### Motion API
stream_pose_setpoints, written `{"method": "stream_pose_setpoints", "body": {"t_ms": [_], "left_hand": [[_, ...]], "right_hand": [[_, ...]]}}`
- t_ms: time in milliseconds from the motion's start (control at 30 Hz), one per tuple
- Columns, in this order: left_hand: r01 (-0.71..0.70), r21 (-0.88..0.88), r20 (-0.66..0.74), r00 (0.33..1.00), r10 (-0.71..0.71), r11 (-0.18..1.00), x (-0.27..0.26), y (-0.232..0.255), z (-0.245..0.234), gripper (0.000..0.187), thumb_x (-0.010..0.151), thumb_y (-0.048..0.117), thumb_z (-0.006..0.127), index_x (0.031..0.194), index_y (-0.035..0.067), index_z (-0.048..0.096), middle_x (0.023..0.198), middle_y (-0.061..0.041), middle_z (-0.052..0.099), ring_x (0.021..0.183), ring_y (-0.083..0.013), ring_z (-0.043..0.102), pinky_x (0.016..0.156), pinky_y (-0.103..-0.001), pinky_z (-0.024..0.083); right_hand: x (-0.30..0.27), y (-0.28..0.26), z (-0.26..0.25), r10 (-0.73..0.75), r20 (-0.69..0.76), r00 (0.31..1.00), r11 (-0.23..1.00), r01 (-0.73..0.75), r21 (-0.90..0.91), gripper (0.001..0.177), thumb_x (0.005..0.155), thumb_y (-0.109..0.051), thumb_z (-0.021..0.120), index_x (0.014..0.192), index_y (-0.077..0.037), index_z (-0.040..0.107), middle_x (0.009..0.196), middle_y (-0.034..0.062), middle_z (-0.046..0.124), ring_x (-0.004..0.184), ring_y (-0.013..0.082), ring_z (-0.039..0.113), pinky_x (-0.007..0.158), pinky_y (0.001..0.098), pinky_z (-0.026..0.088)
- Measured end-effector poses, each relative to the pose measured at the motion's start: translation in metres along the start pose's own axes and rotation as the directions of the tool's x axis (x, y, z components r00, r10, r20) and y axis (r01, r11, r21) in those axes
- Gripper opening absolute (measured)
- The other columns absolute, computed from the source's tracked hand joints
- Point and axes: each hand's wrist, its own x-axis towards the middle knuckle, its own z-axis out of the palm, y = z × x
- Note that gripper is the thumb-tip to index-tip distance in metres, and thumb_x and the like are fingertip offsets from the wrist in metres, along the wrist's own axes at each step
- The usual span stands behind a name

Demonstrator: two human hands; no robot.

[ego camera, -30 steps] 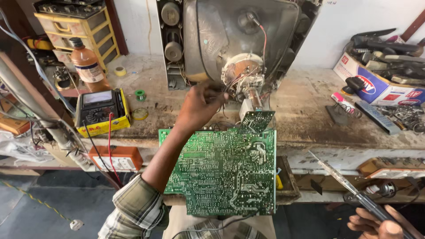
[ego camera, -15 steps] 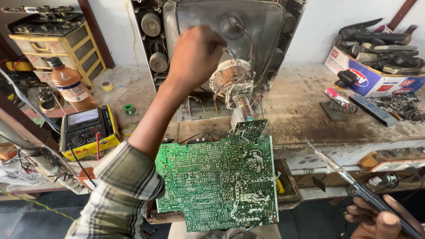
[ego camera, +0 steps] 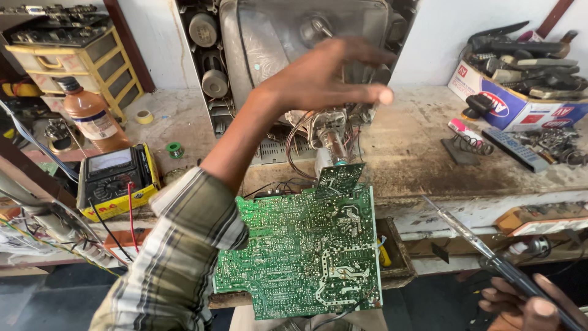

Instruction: The person uses a soldering iron to apply solder to specific points on a green circuit board. They then use a multimeter with red and black probes to test electrical continuity or voltage at various locations on the board. The person handles the board and tools with both hands throughout the process.

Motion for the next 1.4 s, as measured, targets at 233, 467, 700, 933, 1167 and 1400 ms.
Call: {"method": "stream_pose_setpoints", "body": {"t_ms": [233,467,700,933,1167,1400], "left_hand": [[0.568,-0.192,-0.31,0.738,-0.599,0.8,-0.083,0.037,-0.005,0.054,0.088,0.04,0.083,0.119,0.002,0.063,0.103,-0.006,0.07,0.092,-0.0169,0.07,0.082,-0.032,0.061],[0.724,-0.426,0.066,0.622,-0.78,0.542,-0.158,0.041,0.037,0.015,0.094,0.014,0.073,0.102,0.001,0.071,0.084,-0.007,0.071,0.073,-0.0139,0.064,0.066,-0.03,0.055],[0.687,-0.338,-0.438,0.49,-0.754,0.643,-0.193,0.022,0.015,0.012,0.1,0.006,0.073,0.095,-0.002,0.066,0.082,-0.006,0.07,0.071,-0.0097,0.061,0.063,-0.028,0.05],[0.364,-0.904,-0.121,0.281,-0.952,0.223,-0.198,0.034,0.012,0.026,0.105,0.022,0.068,0.084,0.005,0.068,0.065,0.001,0.059,0.053,-0.0074,0.051,0.064,-0.031,0.06],[0.813,0.039,-0.714,0.429,-0.553,0.58,-0.223,0.041,-0.021,0.027,0.099,0.008,0.08,0.079,0.007,0.062,0.069,0.001,0.059,0.06,-0.0087,0.047,0.058,-0.023,0.032],[0.873,0.057,-0.664,0.395,-0.635,0.484,-0.27,0.09,-0.075,0.024,0.102,0.008,0.077,0.087,0.001,0.06,0.078,-0.003,0.065,0.068,-0.0076,0.057,0.064,-0.026,0.04]], "right_hand": [[-0.031,0.017,0.035,-0.442,0.357,0.823,0.885,0.336,0.323,0.055,0.115,-0.031,0.035,0.154,0.008,0.035,0.139,0.0436,0.046,0.125,0.0588,0.053,0.103,0.0688,0.043],[-0.104,-0.013,0.166,-0.763,-0.025,0.646,0.636,0.743,-0.21,0.048,0.113,-0.023,0.048,0.152,0.005,0.047,0.108,0.0373,0.064,0.098,0.0388,0.074,0.076,0.0505,0.066],[-0.118,-0.004,0.213,-0.88,-0.221,0.42,0.462,0.865,-0.195,0.026,0.123,-0.018,0.059,0.133,0.006,0.056,0.108,0.0322,0.068,0.089,0.0324,0.073,0.079,0.0411,0.063],[-0.118,-0.015,0.223,-0.896,-0.199,0.398,0.434,0.88,-0.195,0.028,0.123,-0.02,0.062,0.13,0.007,0.056,0.106,0.0303,0.068,0.086,0.03,0.074,0.077,0.0382,0.065],[-0.13,-0.018,0.227,-0.891,-0.236,0.387,0.444,0.852,-0.276,0.029,0.123,-0.022,0.061,0.129,0.005,0.054,0.102,0.0273,0.068,0.083,0.0274,0.073,0.075,0.0354,0.063],[-0.132,-0.003,0.218,-0.875,-0.273,0.399,0.461,0.859,-0.223,0.026,0.124,-0.019,0.059,0.132,0.003,0.048,0.1,0.0265,0.064,0.076,0.0257,0.067,0.069,0.034,0.057]]}}
